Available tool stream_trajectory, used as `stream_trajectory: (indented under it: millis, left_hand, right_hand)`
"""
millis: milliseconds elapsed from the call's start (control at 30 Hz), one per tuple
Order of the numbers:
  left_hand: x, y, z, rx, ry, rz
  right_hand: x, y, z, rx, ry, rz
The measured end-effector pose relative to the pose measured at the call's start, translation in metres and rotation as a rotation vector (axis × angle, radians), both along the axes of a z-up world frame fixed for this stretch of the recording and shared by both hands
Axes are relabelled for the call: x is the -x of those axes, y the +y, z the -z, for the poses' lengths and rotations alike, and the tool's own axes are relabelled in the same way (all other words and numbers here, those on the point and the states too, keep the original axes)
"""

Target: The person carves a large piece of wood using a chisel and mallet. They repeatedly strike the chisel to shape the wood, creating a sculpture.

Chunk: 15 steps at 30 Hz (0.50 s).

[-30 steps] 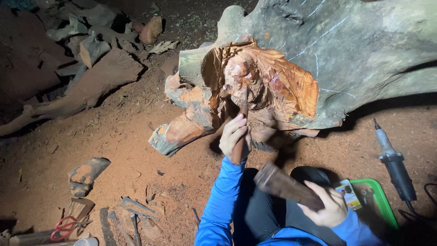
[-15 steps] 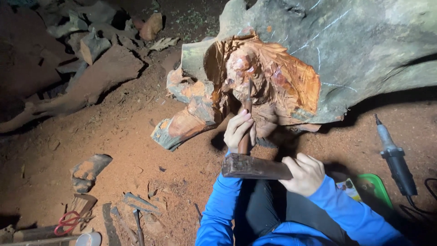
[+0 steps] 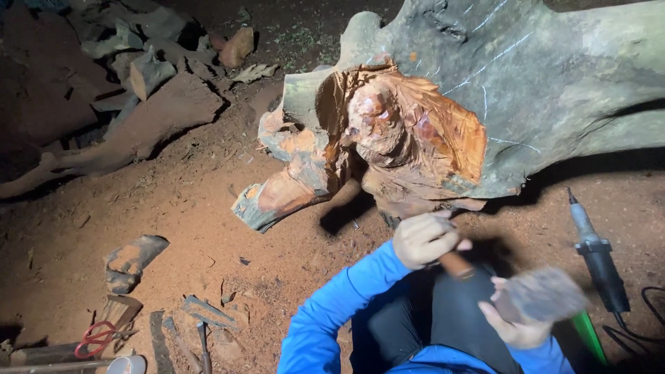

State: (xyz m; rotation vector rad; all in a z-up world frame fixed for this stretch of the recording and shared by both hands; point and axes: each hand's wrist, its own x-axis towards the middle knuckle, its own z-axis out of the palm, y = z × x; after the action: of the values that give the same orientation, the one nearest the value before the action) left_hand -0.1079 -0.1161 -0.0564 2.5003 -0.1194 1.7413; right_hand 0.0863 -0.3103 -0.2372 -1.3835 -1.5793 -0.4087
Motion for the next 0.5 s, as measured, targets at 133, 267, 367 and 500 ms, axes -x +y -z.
stream_trajectory:
  millis: [133, 267, 367, 500]
  left_hand:
    - [-0.022, 0.019, -0.018, -0.212, 0.096, -0.076]
    - [-0.033, 0.043, -0.030, -0.277, 0.231, -0.069]
    - [-0.037, 0.061, -0.025, -0.310, 0.221, -0.066]
    - [-0.036, 0.072, -0.017, -0.322, 0.204, -0.084]
  right_hand:
    - [-0.020, -0.014, 0.046, 0.443, 0.483, -0.183]
    - [-0.020, -0.024, 0.044, 0.472, 0.840, -0.175]
    - [-0.041, -0.023, 0.054, 0.506, 0.712, -0.189]
    - [-0.052, -0.018, 0.067, 0.487, 0.405, -0.165]
